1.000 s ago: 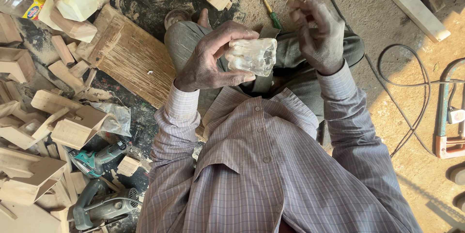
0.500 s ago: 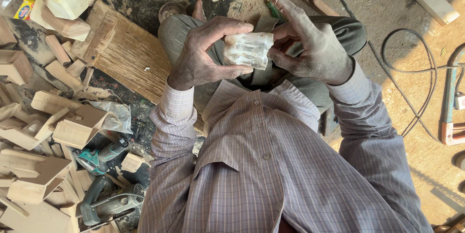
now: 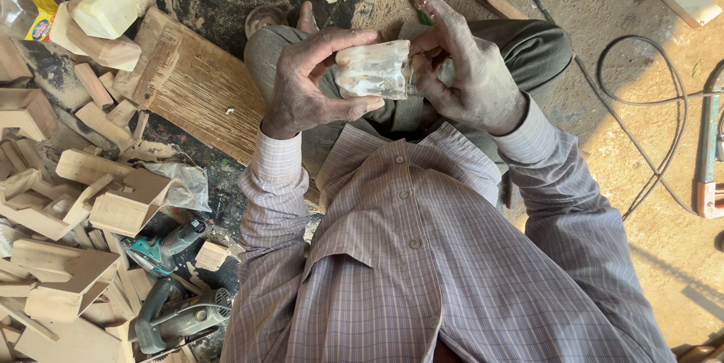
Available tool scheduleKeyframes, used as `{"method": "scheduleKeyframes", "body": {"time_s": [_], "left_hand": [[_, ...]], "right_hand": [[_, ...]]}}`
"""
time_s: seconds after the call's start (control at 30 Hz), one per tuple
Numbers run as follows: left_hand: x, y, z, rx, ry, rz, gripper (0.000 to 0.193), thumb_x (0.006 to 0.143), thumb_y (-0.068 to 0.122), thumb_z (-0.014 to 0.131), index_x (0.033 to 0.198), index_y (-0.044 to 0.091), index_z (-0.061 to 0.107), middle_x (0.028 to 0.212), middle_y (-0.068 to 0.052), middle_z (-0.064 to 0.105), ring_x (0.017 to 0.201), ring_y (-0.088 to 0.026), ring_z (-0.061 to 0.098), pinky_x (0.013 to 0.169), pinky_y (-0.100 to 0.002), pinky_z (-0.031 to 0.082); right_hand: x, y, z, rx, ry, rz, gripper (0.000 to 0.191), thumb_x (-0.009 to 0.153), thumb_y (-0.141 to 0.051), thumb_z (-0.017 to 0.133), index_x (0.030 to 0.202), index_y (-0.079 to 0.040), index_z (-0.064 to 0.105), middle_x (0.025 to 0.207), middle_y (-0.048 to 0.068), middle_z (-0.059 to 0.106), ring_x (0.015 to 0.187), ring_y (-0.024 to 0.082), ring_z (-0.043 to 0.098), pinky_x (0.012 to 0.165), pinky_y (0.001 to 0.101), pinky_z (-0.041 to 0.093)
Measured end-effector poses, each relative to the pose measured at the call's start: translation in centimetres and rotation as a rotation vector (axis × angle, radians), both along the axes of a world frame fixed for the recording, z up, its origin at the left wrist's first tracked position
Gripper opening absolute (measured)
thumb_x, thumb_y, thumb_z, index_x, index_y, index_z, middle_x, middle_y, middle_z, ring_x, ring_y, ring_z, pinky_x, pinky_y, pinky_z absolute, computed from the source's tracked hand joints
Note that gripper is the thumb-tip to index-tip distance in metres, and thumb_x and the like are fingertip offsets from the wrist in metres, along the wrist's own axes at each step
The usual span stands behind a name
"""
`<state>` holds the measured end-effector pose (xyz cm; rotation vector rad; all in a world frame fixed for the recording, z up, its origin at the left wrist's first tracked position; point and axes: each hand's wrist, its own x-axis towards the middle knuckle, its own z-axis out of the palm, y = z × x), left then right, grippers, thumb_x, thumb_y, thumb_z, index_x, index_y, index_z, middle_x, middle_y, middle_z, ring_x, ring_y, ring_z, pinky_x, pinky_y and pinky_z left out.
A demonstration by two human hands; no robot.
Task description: The person sits on the workshop floor holding a small carved wooden piece and repeatedly presses and rubs a white paste-like material into and around it by hand, turning the piece over to work different sides. They occasionally reach toward nearby wood scraps before resuming working the piece in their lap.
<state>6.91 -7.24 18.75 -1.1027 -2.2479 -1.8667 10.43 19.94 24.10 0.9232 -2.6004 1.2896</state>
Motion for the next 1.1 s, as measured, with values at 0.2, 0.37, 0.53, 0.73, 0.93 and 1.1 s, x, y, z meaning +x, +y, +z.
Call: {"method": "scheduleKeyframes", "body": {"time_s": [0.2,0.37,0.53,0.73,0.93,1.1], "left_hand": [[0.6,0.0,-1.2,0.218,-0.296,-0.079,0.079,0.079,0.023,0.098,0.14,-0.003,0.056,0.137,-0.017,0.066,0.133,-0.026,0.067,0.123,-0.043,0.051],[0.5,-0.1,-1.0,0.24,-0.26,-0.093,0.076,0.082,0.024,0.097,0.142,0.001,0.055,0.142,-0.016,0.066,0.136,-0.025,0.065,0.131,-0.048,0.035],[0.6,0.6,-0.5,0.096,-0.003,0.011,0.074,0.076,0.023,0.099,0.135,0.006,0.059,0.136,-0.014,0.067,0.135,-0.024,0.064,0.136,-0.054,-0.002],[1.0,0.8,0.1,0.044,0.041,0.103,0.066,0.079,0.025,0.1,0.129,0.012,0.06,0.137,-0.008,0.067,0.136,-0.021,0.063,0.135,-0.053,0.002],[1.4,1.7,0.4,0.021,0.101,0.132,0.063,0.077,0.022,0.1,0.125,0.012,0.06,0.134,-0.008,0.068,0.132,-0.022,0.064,0.135,-0.058,0.001],[2.3,2.5,0.9,0.008,-0.01,0.152,0.058,0.081,0.021,0.099,0.123,0.014,0.06,0.134,-0.009,0.068,0.13,-0.022,0.066,0.127,-0.055,0.035]], "right_hand": [[0.7,-0.1,-0.2,-0.16,-0.272,-0.06,0.042,0.115,-0.006,0.056,0.152,0.003,0.037,0.113,0.016,0.074,0.1,0.02,0.079,0.086,0.0294,0.064],[0.9,-0.1,-0.4,-0.241,-0.413,-0.106,0.044,0.115,-0.007,0.055,0.154,0.0,0.035,0.108,0.014,0.075,0.098,0.017,0.077,0.082,0.0276,0.063],[1.3,0.1,-1.3,-0.473,-0.508,-0.048,0.057,0.113,-0.002,0.06,0.159,-0.001,0.027,0.121,0.018,0.07,0.107,0.02,0.072,0.092,0.0317,0.062],[1.8,0.0,-2.6,-0.72,-0.619,-0.044,0.061,0.113,-0.001,0.056,0.163,-0.003,0.022,0.133,0.017,0.067,0.12,0.02,0.071,0.105,0.032,0.062],[1.5,-1.2,-3.4,-0.505,-0.324,-0.217,0.064,0.107,0.0,0.077,0.155,-0.002,0.034,0.115,0.017,0.073,0.108,0.02,0.074,0.096,0.0317,0.063],[1.3,-1.6,-3.2,-0.393,-0.193,-0.284,0.065,0.099,-0.001,0.08,0.147,0.0,0.037,0.111,0.015,0.076,0.099,0.015,0.075,0.087,0.0275,0.062]]}}
